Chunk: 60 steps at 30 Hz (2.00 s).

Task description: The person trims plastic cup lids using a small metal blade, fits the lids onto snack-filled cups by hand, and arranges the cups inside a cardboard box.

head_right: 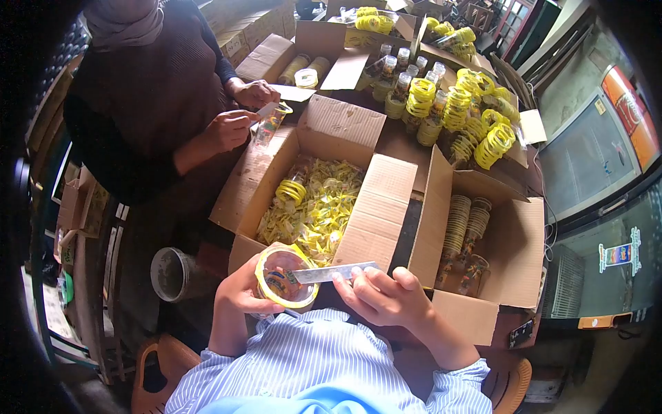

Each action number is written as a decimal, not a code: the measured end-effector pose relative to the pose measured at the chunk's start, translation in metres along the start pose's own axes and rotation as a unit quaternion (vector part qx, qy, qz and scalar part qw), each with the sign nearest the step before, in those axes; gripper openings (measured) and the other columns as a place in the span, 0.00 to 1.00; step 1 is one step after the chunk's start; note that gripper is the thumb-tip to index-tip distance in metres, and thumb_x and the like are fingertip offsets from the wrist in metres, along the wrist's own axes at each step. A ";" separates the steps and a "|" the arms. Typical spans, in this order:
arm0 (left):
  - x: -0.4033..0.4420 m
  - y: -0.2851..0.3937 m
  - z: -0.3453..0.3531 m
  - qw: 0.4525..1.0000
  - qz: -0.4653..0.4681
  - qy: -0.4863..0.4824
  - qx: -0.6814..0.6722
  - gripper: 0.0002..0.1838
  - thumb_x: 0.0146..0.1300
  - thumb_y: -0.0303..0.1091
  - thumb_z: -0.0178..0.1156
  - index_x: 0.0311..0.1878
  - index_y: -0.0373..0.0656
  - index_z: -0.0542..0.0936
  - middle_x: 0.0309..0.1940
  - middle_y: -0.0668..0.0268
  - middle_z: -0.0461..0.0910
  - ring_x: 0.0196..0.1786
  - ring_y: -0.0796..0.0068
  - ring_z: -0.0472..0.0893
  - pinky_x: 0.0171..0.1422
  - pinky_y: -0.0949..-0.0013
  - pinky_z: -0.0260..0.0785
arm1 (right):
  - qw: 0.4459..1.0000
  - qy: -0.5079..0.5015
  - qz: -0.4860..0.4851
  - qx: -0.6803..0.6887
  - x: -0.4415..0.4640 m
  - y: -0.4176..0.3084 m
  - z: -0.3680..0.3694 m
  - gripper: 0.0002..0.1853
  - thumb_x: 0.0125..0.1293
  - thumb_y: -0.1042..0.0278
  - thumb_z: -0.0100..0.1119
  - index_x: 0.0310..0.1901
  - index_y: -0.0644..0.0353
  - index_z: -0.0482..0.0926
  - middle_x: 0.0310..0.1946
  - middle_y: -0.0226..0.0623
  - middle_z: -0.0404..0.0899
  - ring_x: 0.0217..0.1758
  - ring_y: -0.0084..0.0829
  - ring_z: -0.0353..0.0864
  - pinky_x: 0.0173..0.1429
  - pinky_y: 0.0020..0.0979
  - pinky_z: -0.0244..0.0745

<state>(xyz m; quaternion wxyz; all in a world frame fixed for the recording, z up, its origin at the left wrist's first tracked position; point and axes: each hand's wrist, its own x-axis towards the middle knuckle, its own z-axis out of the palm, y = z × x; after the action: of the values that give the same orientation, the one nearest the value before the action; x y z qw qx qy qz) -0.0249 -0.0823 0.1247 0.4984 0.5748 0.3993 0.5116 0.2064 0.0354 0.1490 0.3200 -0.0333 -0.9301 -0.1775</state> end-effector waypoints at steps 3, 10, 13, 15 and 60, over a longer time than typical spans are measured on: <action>0.001 -0.001 0.000 0.999 -0.018 -0.018 -0.019 0.33 0.44 0.39 0.68 0.52 0.32 0.69 0.44 0.57 0.73 0.48 0.66 0.75 0.55 0.66 0.65 | 1.000 0.005 -0.008 0.007 0.000 -0.002 0.002 0.10 0.50 0.66 0.63 0.36 0.41 0.83 0.25 0.16 0.74 0.26 0.11 0.71 0.46 0.28 0.49; 0.007 -0.002 -0.002 0.999 -0.012 -0.048 -0.020 0.33 0.44 0.40 0.68 0.52 0.32 0.69 0.44 0.56 0.73 0.48 0.67 0.74 0.55 0.67 0.64 | 1.000 0.005 -0.017 0.016 0.003 -0.004 0.004 0.10 0.51 0.66 0.59 0.37 0.41 0.83 0.25 0.17 0.73 0.26 0.10 0.70 0.45 0.28 0.48; 0.006 0.001 -0.001 0.997 -0.041 -0.051 -0.038 0.34 0.44 0.39 0.68 0.52 0.31 0.69 0.45 0.56 0.73 0.49 0.67 0.74 0.56 0.66 0.64 | 1.000 0.011 -0.019 0.022 0.003 -0.006 0.007 0.11 0.51 0.66 0.59 0.37 0.41 0.83 0.25 0.17 0.72 0.26 0.10 0.70 0.45 0.27 0.48; 0.006 -0.002 -0.006 0.998 -0.021 -0.066 -0.004 0.34 0.44 0.39 0.68 0.53 0.31 0.68 0.46 0.56 0.73 0.49 0.67 0.74 0.55 0.66 0.64 | 0.999 0.014 -0.023 0.023 0.002 -0.004 0.008 0.11 0.50 0.66 0.59 0.37 0.41 0.83 0.25 0.17 0.72 0.26 0.10 0.70 0.45 0.27 0.47; 0.010 -0.025 0.002 0.928 -0.094 -0.160 -0.323 0.38 0.53 0.42 0.64 0.58 0.29 0.57 0.36 0.55 0.74 0.31 0.72 0.78 0.37 0.69 0.74 | 0.998 -0.014 -0.030 0.047 -0.007 0.000 0.008 0.13 0.51 0.65 0.59 0.41 0.45 0.81 0.24 0.15 0.67 0.27 0.10 0.68 0.40 0.24 0.49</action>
<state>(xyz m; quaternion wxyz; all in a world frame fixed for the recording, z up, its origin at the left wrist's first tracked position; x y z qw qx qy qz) -0.0203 -0.0682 0.1026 0.7602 0.4171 0.1791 0.4649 0.2076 0.0389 0.1394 0.3024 0.0068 -0.9424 -0.1426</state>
